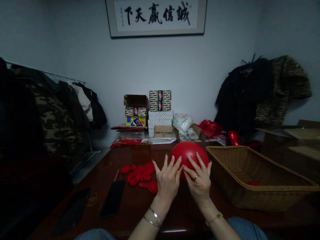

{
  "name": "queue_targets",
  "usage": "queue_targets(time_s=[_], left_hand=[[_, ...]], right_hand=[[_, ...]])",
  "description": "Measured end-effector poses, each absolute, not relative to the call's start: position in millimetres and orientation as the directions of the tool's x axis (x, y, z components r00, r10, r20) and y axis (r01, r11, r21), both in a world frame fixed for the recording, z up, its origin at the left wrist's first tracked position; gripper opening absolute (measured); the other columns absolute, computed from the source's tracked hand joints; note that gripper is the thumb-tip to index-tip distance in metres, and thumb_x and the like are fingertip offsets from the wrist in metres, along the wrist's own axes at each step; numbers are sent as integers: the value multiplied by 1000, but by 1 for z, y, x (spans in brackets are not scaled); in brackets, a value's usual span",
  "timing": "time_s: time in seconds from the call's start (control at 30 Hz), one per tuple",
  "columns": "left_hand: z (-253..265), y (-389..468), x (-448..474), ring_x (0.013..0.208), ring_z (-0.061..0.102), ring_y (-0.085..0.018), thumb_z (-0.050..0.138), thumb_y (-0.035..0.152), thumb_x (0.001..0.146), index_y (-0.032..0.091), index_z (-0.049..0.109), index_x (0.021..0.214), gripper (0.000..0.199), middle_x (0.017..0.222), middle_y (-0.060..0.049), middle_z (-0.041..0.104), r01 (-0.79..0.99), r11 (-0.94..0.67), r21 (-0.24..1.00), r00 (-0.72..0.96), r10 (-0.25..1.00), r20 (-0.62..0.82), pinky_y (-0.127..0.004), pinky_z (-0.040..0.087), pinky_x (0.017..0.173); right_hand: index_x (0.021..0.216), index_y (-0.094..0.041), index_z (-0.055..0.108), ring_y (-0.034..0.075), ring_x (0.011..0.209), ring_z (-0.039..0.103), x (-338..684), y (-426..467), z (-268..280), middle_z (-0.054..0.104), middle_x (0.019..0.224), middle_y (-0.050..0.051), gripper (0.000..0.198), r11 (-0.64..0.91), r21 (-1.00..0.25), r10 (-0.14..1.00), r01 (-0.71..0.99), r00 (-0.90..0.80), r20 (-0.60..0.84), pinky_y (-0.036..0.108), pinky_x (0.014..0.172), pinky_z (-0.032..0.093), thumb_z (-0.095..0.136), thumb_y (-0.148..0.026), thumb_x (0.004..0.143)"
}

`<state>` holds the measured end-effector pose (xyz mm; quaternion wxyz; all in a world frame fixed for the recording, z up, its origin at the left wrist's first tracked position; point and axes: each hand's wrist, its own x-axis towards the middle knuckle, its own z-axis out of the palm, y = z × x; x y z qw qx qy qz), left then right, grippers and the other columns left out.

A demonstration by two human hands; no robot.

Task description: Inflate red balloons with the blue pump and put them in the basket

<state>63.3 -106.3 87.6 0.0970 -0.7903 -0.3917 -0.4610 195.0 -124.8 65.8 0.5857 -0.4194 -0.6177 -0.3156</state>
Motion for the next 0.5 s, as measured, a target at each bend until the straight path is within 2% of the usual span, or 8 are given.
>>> queue_targets(time_s=[0.2, 0.5], left_hand=[[94, -106, 93, 129, 37, -28, 46, 30, 90, 35, 51, 127, 38, 128, -5, 56, 731, -671, 123, 316, 493, 810, -67, 6, 103], [101, -107, 141, 132, 34, -26, 43, 31, 91, 37, 47, 129, 39, 133, -3, 52, 662, -731, 164, 378, 515, 770, -66, 7, 105]], right_hand=[[90, -26, 67, 31, 126, 40, 224, -133, 73, 63, 118, 5, 14, 370, -72, 139, 926, 21, 990, 72, 99, 12, 61, -18, 81], [88, -26, 67, 31, 125, 41, 269, -146, 83, 64, 115, 4, 11, 249, -39, 127, 968, 7, 992, 73, 98, 12, 61, -20, 81]])
